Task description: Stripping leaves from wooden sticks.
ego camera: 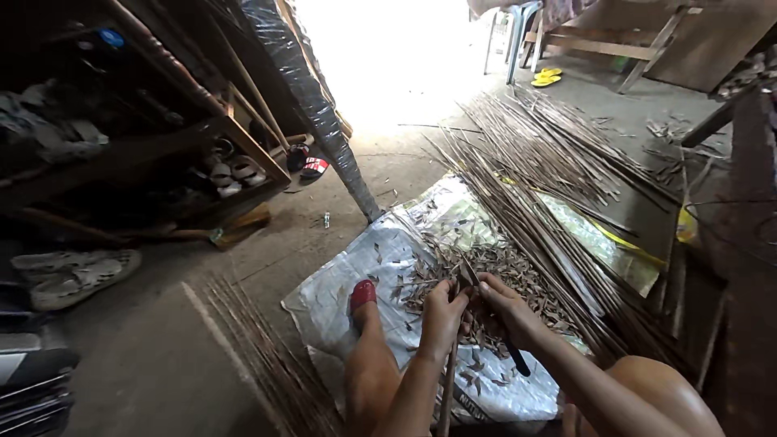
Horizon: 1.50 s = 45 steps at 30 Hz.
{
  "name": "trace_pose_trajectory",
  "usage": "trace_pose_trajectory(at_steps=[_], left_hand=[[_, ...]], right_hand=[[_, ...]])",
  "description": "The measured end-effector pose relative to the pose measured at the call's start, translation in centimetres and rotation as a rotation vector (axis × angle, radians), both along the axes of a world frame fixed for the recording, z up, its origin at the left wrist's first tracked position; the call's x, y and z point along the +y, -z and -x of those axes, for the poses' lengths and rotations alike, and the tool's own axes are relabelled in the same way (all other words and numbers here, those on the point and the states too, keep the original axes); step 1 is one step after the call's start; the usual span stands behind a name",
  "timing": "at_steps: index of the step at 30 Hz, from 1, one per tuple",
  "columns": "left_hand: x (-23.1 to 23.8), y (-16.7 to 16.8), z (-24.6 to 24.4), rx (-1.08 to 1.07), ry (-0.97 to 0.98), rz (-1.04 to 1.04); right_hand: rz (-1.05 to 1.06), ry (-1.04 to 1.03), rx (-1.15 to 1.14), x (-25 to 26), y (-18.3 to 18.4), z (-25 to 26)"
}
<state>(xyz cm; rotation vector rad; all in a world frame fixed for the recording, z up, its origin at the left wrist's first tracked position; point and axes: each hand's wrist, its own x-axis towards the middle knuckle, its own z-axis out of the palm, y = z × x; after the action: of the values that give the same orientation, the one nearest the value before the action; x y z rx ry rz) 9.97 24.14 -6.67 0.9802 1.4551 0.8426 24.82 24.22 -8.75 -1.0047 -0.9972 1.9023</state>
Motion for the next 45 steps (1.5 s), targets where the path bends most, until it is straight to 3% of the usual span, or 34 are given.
trace_pose_trajectory(at_steps=[3,11,17,23,25,27,29,32,34,38,45], left_hand=[[-0.1,-0.2,0.0,-0.07,-0.023,0.002],[-0.3,-1.0,0.1,-0.27,-0.032,0.063],[-0.4,-0.9,0.4,-0.274,0.006,0.037],[-0.6,-1.1,0.4,-0.274,0.025,0.079],[-0.7,-1.0,0.4,-0.3,0.043,0.108],[-0.7,-0.9,0.5,-0.318,0.056,0.119],[-0.5,-1.0,0.5,-0.307,0.043,0.108],[-0.2,-0.8,0.4,-0.258,0.024,0.071],[-0.1,-0.6,0.3,-0.197,0.033,0.045],[-0.5,-0.1,-0.2,-0.077,0.156,0.016],[-0.7,0.5,-0.4,0.079,0.288,0.023]], right_hand=[[-0.054,0.009,-0.026,0.1,0.3,-0.1],[-0.434,0.019,-0.303,0.4,1.5,-0.9],[-0.831,0.083,-0.701,0.8,2.7,-1.9],[-0.949,0.218,-0.895,0.6,2.7,-1.5],[-0.872,0.281,-0.902,1.1,2.8,-1.7],[-0.657,0.327,-0.783,1.6,2.5,-2.3],[-0.343,0.372,-0.477,1.7,1.5,-2.0],[-0.021,0.216,-0.093,0.6,0.4,-1.5],[0.047,0.137,-0.024,-0.2,0.0,-0.7],[0.108,0.191,-0.031,-0.4,-0.5,-0.2],[-0.059,0.222,-0.225,1.0,0.1,-1.5]])
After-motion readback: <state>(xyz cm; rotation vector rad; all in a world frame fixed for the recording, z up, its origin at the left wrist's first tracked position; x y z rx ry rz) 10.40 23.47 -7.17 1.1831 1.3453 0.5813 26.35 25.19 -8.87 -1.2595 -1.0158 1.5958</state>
